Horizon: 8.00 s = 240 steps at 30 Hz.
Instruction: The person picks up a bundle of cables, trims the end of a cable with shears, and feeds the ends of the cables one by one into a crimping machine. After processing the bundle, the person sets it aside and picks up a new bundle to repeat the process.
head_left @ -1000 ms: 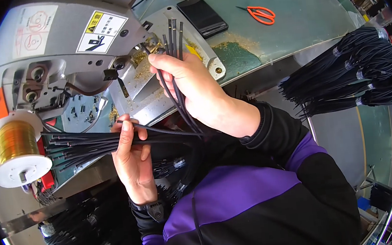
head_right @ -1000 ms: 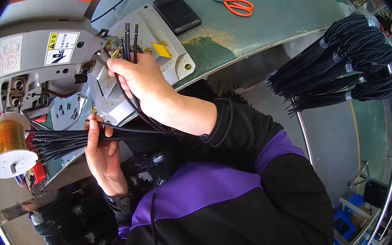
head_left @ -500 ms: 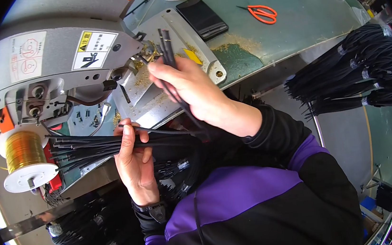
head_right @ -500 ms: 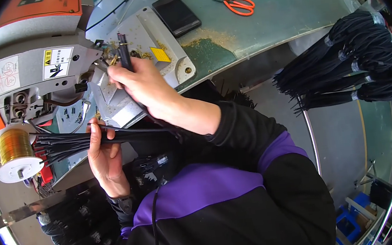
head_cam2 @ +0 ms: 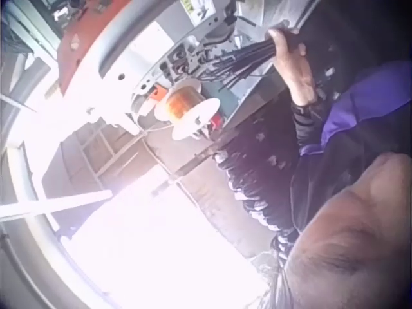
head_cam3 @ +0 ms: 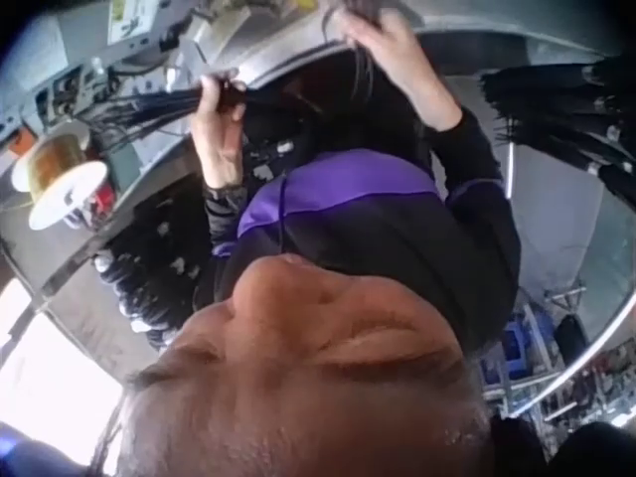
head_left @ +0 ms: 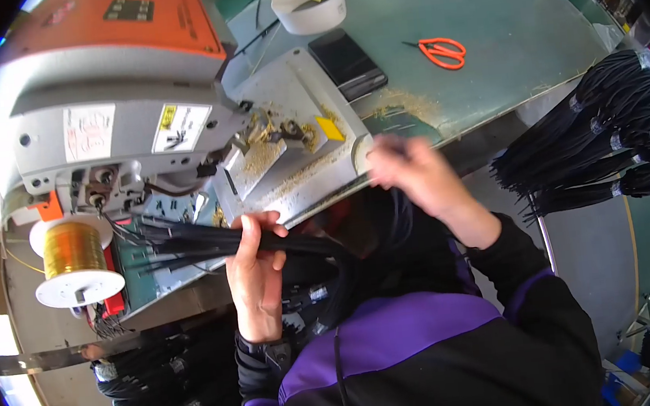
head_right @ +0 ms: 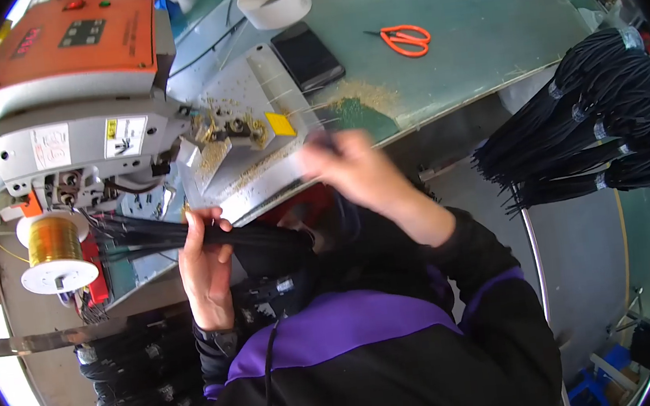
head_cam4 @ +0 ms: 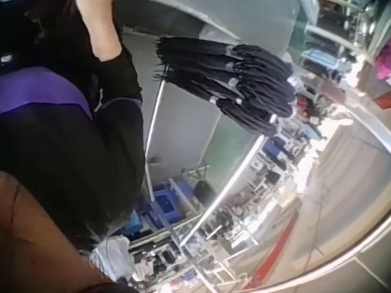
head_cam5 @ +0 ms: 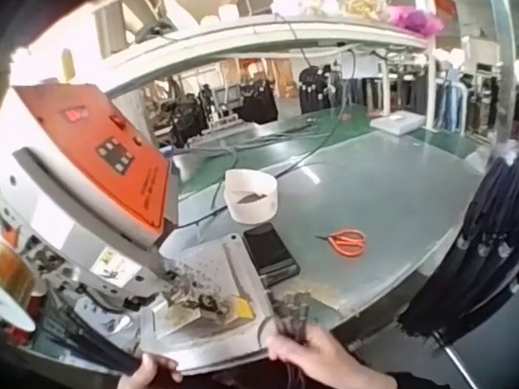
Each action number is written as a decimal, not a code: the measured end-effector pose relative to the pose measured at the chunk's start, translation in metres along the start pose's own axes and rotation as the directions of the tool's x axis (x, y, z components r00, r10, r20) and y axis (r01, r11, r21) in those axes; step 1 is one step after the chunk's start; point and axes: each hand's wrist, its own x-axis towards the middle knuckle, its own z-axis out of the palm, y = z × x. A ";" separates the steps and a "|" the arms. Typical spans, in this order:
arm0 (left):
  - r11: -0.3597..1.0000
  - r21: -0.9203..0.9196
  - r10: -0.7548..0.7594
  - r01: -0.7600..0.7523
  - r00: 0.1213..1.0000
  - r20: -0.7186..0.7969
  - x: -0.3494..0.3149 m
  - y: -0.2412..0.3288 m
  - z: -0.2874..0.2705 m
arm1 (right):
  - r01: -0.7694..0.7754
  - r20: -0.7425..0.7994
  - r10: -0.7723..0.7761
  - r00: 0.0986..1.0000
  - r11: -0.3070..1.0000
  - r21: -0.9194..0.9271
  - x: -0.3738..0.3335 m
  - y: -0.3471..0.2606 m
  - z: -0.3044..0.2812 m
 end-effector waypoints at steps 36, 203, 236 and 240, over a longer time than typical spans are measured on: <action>0.978 0.183 0.089 -0.104 0.992 0.091 -0.022 -0.031 0.048 | 0.252 0.682 -0.125 0.720 0.964 -0.090 -0.014 0.065 -0.012; 0.993 -0.104 -0.046 0.057 0.993 0.107 -0.013 -0.027 0.003 | -0.018 0.050 0.022 0.999 0.997 -0.076 0.040 -0.006 0.097; 0.986 -0.155 0.082 -0.067 0.992 0.094 -0.019 -0.033 -0.002 | -0.343 0.143 0.314 0.939 0.889 0.304 0.043 -0.014 0.095; 0.968 -0.238 0.101 -0.077 0.990 0.093 -0.016 -0.025 0.003 | -0.270 -0.044 0.290 0.956 0.928 0.259 0.051 -0.021 0.110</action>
